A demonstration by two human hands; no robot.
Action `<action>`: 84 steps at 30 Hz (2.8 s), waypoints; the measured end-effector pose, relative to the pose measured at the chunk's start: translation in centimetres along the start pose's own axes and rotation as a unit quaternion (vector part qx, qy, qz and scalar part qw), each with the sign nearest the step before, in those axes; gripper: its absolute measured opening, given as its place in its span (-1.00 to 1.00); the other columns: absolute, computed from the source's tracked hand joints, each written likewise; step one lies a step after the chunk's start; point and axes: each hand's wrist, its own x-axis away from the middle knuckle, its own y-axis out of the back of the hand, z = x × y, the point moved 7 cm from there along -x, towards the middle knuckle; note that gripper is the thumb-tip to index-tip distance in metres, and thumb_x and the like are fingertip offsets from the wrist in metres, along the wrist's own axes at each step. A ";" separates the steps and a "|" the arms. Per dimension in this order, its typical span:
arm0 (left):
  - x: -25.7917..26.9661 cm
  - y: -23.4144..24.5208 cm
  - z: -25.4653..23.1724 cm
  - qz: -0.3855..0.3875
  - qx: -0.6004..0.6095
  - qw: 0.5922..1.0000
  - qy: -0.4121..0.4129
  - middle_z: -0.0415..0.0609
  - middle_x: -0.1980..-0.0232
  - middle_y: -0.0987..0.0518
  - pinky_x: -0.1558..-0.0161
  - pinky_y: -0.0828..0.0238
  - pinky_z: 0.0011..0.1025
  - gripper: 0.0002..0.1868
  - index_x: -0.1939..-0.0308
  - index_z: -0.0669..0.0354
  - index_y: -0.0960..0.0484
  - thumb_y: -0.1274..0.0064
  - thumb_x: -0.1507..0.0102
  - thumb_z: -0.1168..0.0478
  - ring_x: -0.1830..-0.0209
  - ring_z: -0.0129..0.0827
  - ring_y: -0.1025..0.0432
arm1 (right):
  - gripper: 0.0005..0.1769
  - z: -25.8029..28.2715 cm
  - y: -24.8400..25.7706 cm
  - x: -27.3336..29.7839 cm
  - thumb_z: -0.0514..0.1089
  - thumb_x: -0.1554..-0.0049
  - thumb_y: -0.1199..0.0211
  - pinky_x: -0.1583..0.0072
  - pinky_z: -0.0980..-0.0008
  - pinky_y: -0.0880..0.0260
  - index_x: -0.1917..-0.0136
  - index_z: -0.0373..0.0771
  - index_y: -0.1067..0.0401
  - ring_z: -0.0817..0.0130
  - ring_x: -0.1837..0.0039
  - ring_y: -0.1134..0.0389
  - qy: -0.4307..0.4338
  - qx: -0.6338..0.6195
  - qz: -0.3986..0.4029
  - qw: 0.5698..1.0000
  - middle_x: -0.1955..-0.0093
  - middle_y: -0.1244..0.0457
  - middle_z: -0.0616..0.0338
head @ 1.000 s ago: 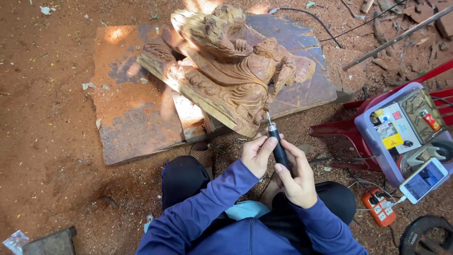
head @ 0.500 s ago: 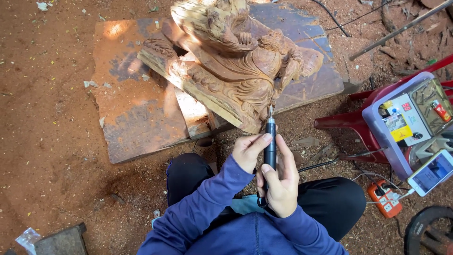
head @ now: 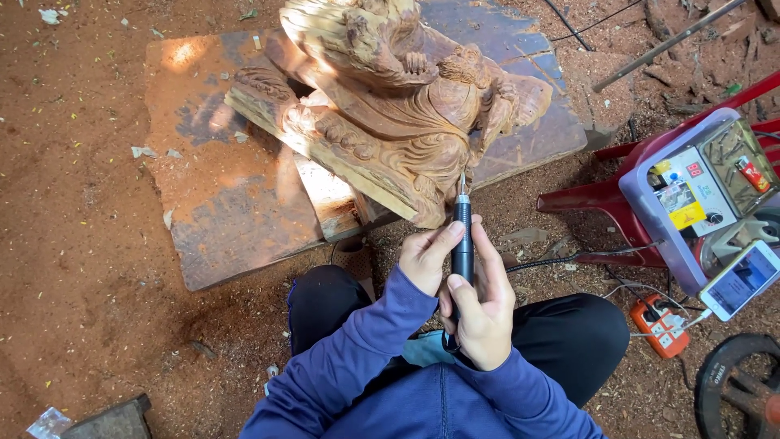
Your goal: Carving intricate details into a wooden sculpture using a handheld rotary tool.
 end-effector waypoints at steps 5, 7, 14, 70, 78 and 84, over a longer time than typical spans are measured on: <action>0.2 -0.3 -0.3 0.008 0.010 1.000 0.012 -0.04 -0.01 -0.69 0.22 -0.34 -0.66 -0.59 -0.11 0.21 -0.70 0.03 -0.32 0.06 0.19 -0.57 -0.45 | -0.18 -0.1 0.0 0.1 -0.23 -0.21 -0.08 0.53 0.55 -0.10 -0.67 -0.17 0.11 0.48 0.51 -0.08 0.001 0.005 -0.002 1.000 0.35 -0.18 0.00; 0.1 -0.4 -0.6 0.015 0.011 1.000 -0.004 0.04 -0.14 -0.67 -0.14 -0.40 -0.66 -0.60 -0.11 0.25 -0.68 0.05 -0.33 0.09 -0.10 -0.51 -0.52 | -0.18 -0.2 0.1 0.1 -0.23 -0.21 -0.08 0.53 0.55 -0.11 -0.67 -0.19 0.11 0.48 0.50 -0.09 0.007 0.002 0.000 1.000 0.30 -0.22 -0.04; 0.1 -0.4 -0.5 0.022 0.025 0.999 -0.007 0.05 -0.15 -0.67 -0.16 -0.37 -0.63 -0.60 -0.11 0.27 -0.67 0.03 -0.32 0.11 -0.10 -0.49 -0.50 | -0.19 -0.5 0.4 0.2 -0.28 -0.19 -0.06 0.53 0.54 -0.11 -0.65 -0.20 0.08 0.48 0.52 -0.10 -0.007 0.015 -0.015 1.000 0.34 -0.20 -0.01; -1.1 -0.9 2.7 -0.016 0.047 0.990 -0.131 -0.14 0.49 -0.55 0.10 -0.43 -0.43 -0.77 0.41 0.14 -0.76 -0.15 -0.33 0.20 0.27 -0.55 -0.33 | -0.26 3.4 1.3 -1.6 -0.43 -0.09 -0.07 0.69 0.48 -0.12 -0.55 -0.36 -0.12 0.36 0.70 -0.08 0.037 0.029 0.031 0.998 0.61 -0.14 -0.04; -0.7 -0.3 3.3 0.013 0.037 0.990 -0.134 -0.03 0.35 -0.61 0.00 -0.44 -0.28 -0.76 0.32 0.22 -0.77 -0.14 -0.34 0.17 0.20 -0.44 -0.39 | -0.23 -0.3 2.9 -0.1 -0.39 -0.10 -0.08 0.66 0.41 -0.22 -0.57 -0.35 -0.06 0.29 0.67 -0.21 0.044 0.048 0.009 0.998 0.50 -0.23 -0.12; 0.1 1.2 1.4 0.058 -0.075 0.990 -0.108 -0.17 0.44 -0.41 0.38 -0.25 -0.54 -0.70 0.42 0.20 -0.57 0.02 -0.38 0.17 0.43 -0.53 -0.29 | -0.17 -2.6 0.8 1.4 -0.33 -0.14 -0.11 0.54 0.50 -0.26 -0.63 -0.20 0.07 0.42 0.61 -0.14 -0.010 0.018 -0.037 0.999 0.42 -0.18 -0.02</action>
